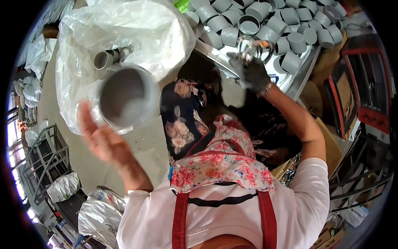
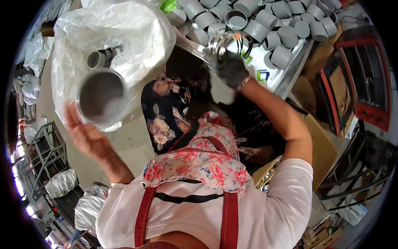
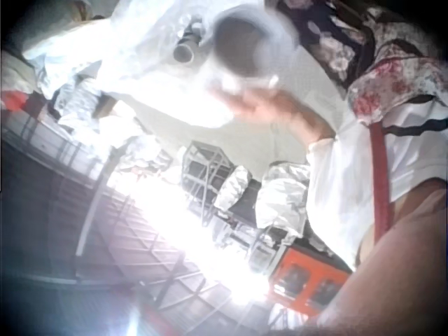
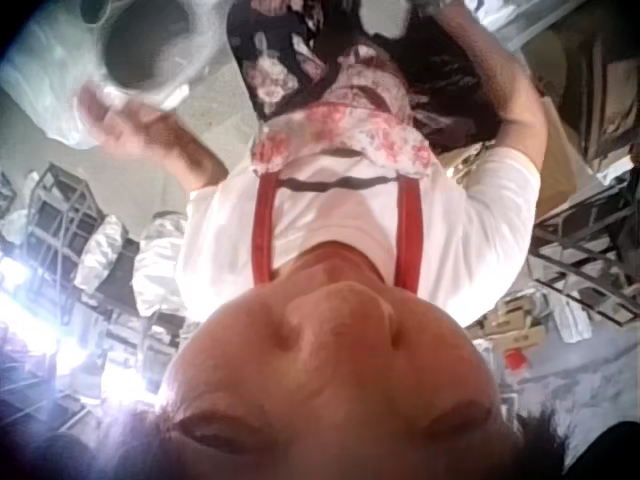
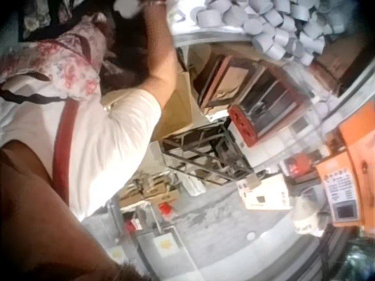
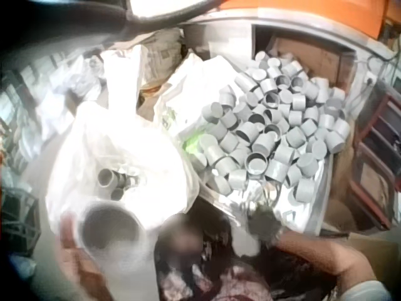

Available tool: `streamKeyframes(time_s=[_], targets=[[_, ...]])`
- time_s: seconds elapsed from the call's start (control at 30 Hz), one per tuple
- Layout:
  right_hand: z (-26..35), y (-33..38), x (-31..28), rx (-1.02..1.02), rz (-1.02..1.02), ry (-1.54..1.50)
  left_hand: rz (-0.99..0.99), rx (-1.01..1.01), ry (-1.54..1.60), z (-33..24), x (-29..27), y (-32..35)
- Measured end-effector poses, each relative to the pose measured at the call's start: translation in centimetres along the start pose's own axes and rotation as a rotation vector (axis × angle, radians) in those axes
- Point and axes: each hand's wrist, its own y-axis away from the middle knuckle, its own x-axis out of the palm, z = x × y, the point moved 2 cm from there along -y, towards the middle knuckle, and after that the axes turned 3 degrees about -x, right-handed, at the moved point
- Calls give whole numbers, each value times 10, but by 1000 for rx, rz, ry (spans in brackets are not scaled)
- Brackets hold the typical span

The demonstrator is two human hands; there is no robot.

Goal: The person sits on the floor and attaches metal rings to plastic cups. They retrieve the rings from a box and the cups from a metal tray, using a small tool to seat the ring before placing the finished items into a large white bag.

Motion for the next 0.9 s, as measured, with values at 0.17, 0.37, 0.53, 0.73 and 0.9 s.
streamKeyframes(time_s=[0.17, 0.37, 0.53, 0.73, 0.9], targets=[[-115, -107, 76, 28, 287, 508, 22, 139, 15, 9, 5, -18], [-166, -171, 175, -207, 419, 310, 444, -189, 151, 55, 74, 18], [-170, -169, 169, -377, 747, 712, 517, -302, 109, 61, 94, 11], [-127, -101, 24, -339, 283, 697, 702, -175, 9, 52, 110, 10], [-38, -5, -40, 207, 502, -509, 927, 250, -25, 37, 142, 15]])
